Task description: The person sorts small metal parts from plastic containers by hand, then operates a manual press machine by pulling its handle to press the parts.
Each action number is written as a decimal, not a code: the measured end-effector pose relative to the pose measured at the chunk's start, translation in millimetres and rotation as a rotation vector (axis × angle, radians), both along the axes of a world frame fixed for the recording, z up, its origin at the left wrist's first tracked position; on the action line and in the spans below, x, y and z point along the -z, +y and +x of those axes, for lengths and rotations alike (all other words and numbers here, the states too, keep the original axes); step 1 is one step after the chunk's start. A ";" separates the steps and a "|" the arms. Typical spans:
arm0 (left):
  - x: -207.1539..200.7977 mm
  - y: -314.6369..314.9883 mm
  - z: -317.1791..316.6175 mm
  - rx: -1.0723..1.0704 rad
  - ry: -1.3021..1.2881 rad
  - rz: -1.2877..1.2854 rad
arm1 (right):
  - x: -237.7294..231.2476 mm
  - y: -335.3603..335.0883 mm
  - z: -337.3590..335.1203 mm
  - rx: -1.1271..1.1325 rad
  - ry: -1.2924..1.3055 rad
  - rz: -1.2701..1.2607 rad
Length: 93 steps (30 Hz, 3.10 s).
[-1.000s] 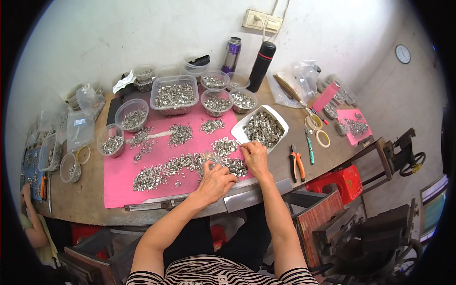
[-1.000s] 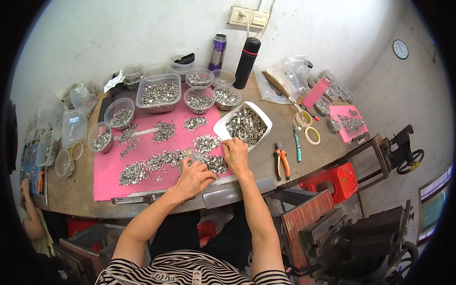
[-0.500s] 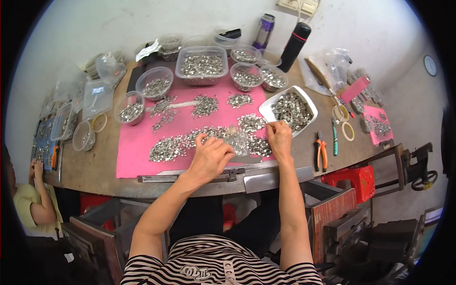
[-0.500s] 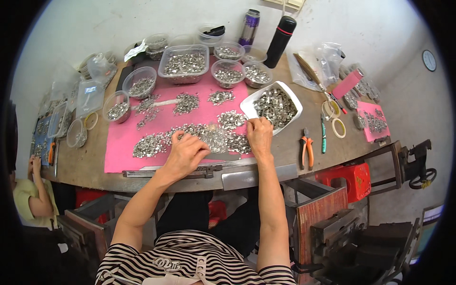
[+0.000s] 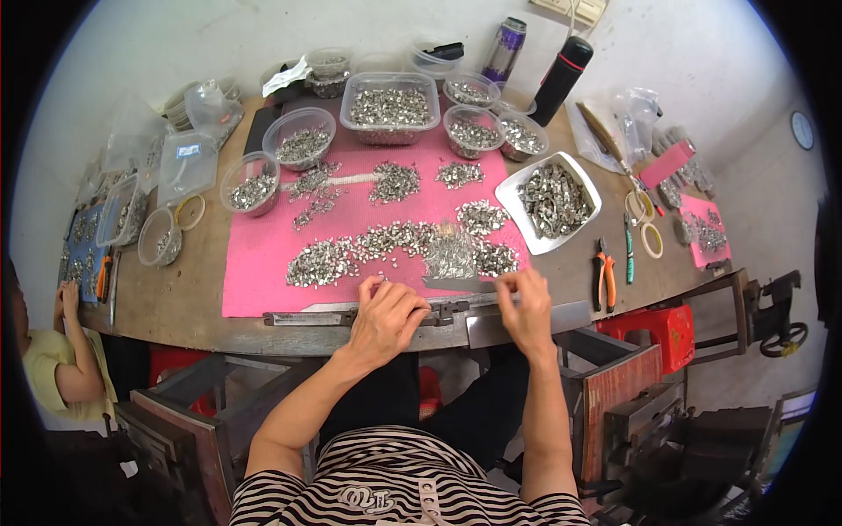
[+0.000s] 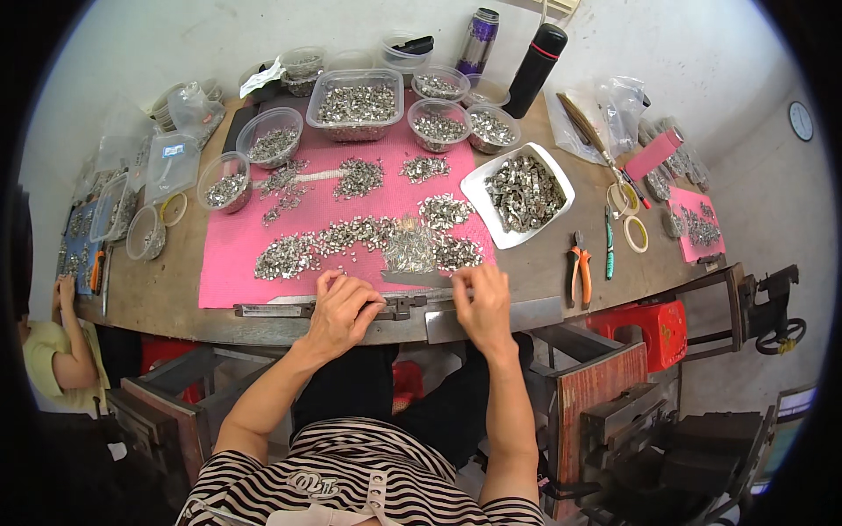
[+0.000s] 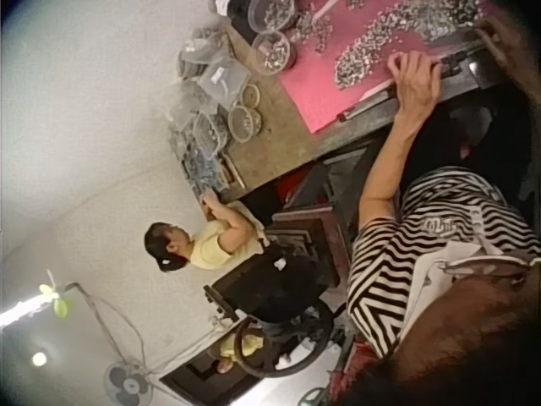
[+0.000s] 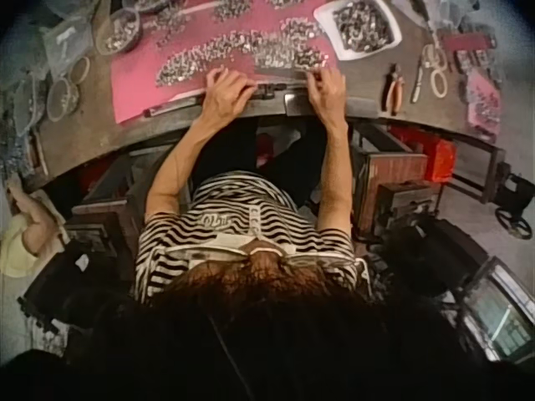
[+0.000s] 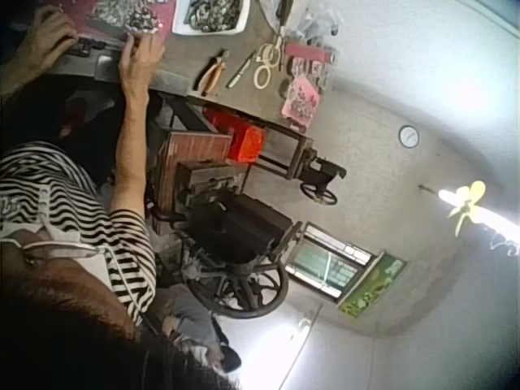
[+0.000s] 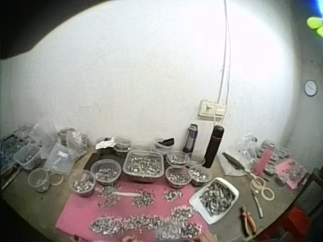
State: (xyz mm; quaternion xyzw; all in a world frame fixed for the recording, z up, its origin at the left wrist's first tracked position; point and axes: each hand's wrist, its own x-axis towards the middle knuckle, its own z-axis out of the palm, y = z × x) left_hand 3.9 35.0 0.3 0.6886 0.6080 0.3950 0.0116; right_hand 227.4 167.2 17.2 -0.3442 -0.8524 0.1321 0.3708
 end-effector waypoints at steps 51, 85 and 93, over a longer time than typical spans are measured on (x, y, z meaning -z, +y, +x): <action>-0.3 5.0 18.0 -0.123 -0.004 0.018 | 15.8 -28.6 2.1 0.021 0.211 -0.020; -13.9 29.7 -7.8 0.037 0.065 0.034 | 7.2 -30.5 -9.3 -0.069 0.128 -0.044; -0.6 -3.4 -2.8 0.007 0.036 0.006 | 16.0 -51.8 -56.0 -0.262 0.098 -0.021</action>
